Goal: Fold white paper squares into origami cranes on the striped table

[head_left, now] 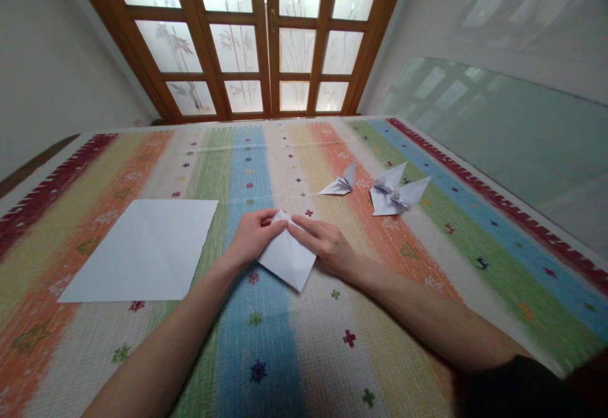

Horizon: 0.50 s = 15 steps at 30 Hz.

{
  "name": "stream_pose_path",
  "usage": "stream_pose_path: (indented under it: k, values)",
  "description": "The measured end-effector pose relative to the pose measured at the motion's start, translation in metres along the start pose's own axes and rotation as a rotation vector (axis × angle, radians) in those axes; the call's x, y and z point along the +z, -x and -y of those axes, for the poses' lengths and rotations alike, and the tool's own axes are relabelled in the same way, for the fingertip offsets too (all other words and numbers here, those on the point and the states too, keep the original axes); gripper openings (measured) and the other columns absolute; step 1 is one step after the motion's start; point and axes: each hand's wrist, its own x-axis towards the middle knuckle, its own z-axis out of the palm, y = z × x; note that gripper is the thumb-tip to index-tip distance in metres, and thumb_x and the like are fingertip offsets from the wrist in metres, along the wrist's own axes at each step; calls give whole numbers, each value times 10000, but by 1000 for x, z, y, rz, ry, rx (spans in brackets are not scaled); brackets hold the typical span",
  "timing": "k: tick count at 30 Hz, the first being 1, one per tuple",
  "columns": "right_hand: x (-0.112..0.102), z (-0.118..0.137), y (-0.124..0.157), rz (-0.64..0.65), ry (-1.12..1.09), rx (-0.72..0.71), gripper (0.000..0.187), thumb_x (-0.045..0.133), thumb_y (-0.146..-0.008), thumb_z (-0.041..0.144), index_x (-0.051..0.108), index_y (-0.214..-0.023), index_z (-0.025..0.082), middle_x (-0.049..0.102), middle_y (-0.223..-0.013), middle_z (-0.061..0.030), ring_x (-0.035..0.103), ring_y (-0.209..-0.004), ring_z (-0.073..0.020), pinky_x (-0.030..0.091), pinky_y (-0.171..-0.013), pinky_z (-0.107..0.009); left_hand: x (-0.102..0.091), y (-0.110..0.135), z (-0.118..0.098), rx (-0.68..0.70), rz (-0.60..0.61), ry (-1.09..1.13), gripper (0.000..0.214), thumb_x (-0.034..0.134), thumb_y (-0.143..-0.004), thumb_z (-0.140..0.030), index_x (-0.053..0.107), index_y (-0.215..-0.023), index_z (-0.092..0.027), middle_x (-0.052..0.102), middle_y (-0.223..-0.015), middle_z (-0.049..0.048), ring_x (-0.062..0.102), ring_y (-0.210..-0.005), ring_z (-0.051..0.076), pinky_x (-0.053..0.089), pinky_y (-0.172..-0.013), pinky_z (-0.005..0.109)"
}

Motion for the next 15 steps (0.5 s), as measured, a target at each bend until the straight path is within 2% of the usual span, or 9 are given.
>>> stream_pose_path:
  k: [7,12,15]
  values:
    - [-3,3,-2,-8,71,-24,358,397,-976,175,563,-1285,100,637,-1250,-191,674,-905,-207,568,-766,-346,0,0,1,56,1,-84,347,626,-724,-484,677,-796,-149,650,-699,28,525,-559,122,380,-498,228]
    - [-7,5,-5,-58,127,-108,322,407,-977,182,600,-1226,115,670,-1208,-163,656,-780,-176,551,-696,-326,2,2,-1,119,-39,-223,386,544,-773,-527,551,-604,-179,494,-560,-23,402,-498,106,303,-462,232]
    - [-7,5,-5,-88,141,-133,296,428,-972,176,617,-1191,115,685,-1180,-158,655,-758,-170,545,-683,-319,3,2,-2,177,-80,-337,417,501,-799,-524,502,-554,-187,447,-541,-27,369,-502,109,269,-462,240]
